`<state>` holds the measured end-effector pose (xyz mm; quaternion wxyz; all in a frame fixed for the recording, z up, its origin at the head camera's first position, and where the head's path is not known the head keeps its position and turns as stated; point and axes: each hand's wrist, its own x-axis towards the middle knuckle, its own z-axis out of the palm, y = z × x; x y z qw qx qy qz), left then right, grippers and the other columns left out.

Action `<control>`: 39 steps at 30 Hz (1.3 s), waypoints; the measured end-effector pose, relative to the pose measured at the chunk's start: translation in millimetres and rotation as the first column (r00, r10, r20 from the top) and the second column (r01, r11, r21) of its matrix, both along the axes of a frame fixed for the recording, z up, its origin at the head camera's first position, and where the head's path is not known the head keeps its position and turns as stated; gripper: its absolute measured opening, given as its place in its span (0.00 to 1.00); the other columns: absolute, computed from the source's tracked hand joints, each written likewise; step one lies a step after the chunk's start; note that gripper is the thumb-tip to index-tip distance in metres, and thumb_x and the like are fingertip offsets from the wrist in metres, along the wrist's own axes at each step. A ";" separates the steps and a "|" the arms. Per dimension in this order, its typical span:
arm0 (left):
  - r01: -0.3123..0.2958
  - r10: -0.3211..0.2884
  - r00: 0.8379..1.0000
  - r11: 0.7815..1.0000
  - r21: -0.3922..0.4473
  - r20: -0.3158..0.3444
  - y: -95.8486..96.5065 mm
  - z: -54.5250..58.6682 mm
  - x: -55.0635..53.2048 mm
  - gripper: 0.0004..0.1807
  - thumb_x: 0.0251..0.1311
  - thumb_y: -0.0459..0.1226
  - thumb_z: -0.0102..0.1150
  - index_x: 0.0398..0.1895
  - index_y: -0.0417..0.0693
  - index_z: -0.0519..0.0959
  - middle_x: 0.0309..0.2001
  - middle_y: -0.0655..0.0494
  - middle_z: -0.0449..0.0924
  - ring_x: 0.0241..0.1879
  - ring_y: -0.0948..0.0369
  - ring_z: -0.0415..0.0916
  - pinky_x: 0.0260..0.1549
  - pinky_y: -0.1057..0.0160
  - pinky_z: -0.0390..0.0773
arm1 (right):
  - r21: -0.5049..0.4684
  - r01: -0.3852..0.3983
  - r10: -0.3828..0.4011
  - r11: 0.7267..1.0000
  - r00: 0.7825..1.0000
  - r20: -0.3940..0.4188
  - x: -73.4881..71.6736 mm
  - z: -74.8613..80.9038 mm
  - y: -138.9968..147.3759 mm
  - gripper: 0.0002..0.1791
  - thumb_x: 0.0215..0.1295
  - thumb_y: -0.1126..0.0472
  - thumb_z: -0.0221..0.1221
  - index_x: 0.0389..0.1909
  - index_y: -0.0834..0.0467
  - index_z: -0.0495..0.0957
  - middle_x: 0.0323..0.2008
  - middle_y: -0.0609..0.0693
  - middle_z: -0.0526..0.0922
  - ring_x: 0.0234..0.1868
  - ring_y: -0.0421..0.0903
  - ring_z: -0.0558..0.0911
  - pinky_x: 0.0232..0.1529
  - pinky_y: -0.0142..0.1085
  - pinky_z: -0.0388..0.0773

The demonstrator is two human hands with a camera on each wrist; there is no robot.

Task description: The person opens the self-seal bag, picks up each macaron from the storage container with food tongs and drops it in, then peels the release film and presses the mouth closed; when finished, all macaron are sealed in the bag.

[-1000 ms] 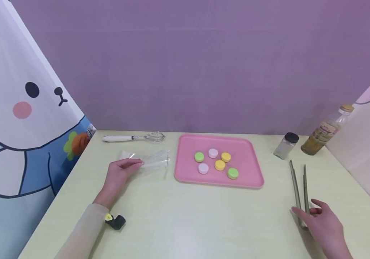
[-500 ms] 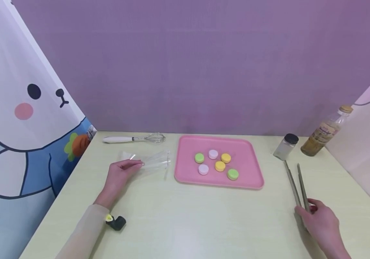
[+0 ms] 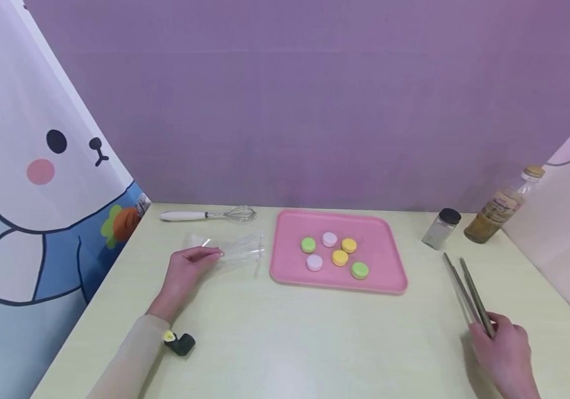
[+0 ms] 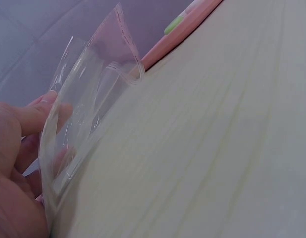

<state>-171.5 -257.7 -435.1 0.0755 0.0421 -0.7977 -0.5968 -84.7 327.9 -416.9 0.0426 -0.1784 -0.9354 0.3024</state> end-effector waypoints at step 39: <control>0.010 -0.010 1.000 1.000 -0.004 -0.014 -1.4 -2.7 -1.0 0.17 0.61 0.43 0.72 0.48 0.42 0.87 0.49 0.53 0.87 0.56 0.63 0.78 0.54 0.73 0.75 | 0.038 -0.052 0.060 0.998 0.966 -0.253 39.2 27.7 -32.5 0.23 0.59 0.47 0.73 0.50 0.55 0.82 0.27 0.40 0.88 0.25 0.26 0.76 0.21 0.29 0.68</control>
